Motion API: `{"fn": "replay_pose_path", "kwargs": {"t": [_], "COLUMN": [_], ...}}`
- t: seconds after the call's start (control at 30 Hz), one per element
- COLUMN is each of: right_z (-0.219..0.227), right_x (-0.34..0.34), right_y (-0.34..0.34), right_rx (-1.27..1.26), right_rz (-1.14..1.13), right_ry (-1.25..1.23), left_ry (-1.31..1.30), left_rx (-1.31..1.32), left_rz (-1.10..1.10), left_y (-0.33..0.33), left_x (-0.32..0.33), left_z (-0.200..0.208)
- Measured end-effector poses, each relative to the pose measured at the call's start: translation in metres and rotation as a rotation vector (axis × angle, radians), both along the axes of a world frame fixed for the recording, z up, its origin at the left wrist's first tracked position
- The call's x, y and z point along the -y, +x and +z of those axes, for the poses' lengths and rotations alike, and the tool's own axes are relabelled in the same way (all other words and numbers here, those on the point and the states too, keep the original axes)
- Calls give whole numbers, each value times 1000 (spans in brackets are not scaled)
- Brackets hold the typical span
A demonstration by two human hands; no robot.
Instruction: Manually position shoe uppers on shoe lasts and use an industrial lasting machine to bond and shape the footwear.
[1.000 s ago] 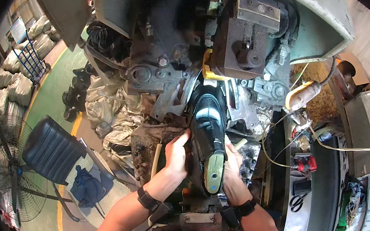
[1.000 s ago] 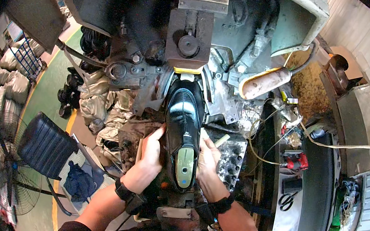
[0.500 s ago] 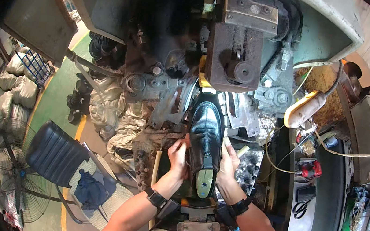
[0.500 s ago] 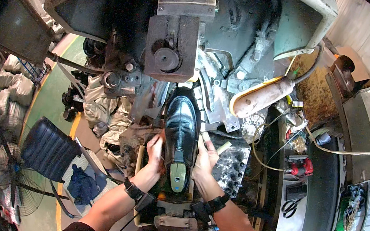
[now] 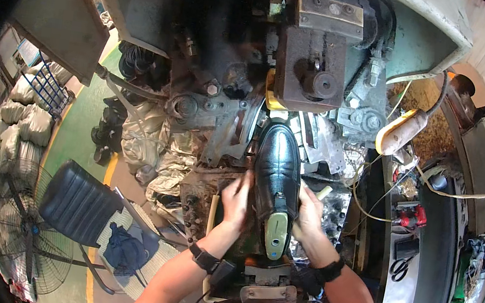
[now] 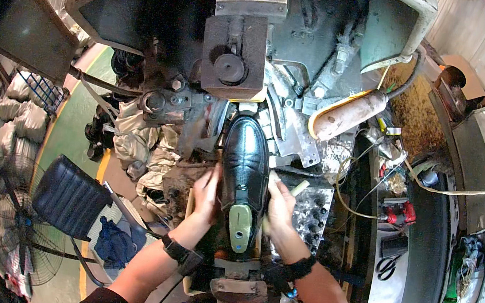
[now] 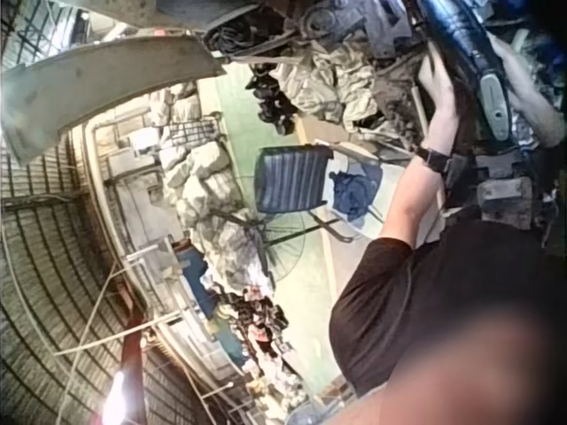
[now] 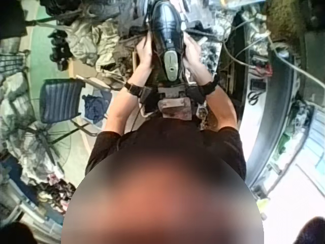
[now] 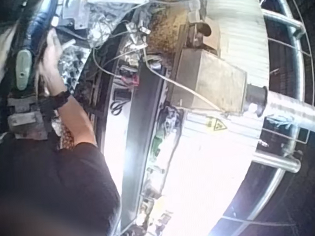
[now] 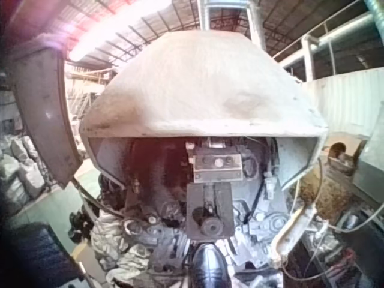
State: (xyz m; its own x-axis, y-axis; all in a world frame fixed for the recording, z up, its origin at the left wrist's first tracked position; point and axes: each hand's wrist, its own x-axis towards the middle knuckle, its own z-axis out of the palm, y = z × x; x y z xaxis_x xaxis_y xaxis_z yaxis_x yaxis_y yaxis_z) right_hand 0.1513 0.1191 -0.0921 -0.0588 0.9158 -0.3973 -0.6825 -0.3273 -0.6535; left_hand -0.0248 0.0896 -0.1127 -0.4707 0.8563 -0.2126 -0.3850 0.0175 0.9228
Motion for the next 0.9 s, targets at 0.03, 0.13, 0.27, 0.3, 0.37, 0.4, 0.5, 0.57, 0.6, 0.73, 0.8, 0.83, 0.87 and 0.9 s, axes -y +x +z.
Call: {"fn": "replay_pose_path", "kwargs": {"t": [0.03, 0.13, 0.27, 0.3, 0.37, 0.4, 0.5, 0.57, 0.6, 0.73, 0.8, 0.83, 0.87, 0.9], "right_z": [1, 11, -3, -9, -20, -23, -21, -13, -9, -3, -7, -8, -10, -11], "right_x": [0, 16, 42, 47, 48, 49, 52, 58, 63, 79, 81, 82, 81, 80], "right_y": [9, 82, 155, 163, 168, 169, 170, 177, 181, 191, 187, 183, 178, 174], "right_rx": [75, 303, 411, 461, 425, 422, 369, 393, 418, 516, 545, 534, 536, 524], "right_rz": [7, 204, 31, -44, -12, 4, 98, 116, 98, 29, 18, 29, 59, 90], "right_ry": [-5, 49, -155, -239, -175, -164, -130, -141, -147, -194, -236, -213, -214, -196], "left_ry": [156, 160, -150, -118, -8, 51, 81, -66, -254, -923, -905, -889, -863, -871], "left_rx": [-413, -820, -827, -974, -1240, -1107, -1079, -786, -590, -514, -699, -597, -480, -490], "left_rz": [17, 203, 66, -63, -264, -151, -47, 368, 526, 382, 412, 398, 393, 394], "left_y": [-14, -96, -160, -155, -135, -135, -154, -180, -192, -158, -133, -129, -126, -132], "left_x": [6, 41, 98, 97, 91, 89, 102, 123, 134, 156, 155, 157, 158, 159], "left_z": [-12, -54, -123, -142, -172, -181, -200, -217, -231, -315, -346, -353, -353, -346]}}
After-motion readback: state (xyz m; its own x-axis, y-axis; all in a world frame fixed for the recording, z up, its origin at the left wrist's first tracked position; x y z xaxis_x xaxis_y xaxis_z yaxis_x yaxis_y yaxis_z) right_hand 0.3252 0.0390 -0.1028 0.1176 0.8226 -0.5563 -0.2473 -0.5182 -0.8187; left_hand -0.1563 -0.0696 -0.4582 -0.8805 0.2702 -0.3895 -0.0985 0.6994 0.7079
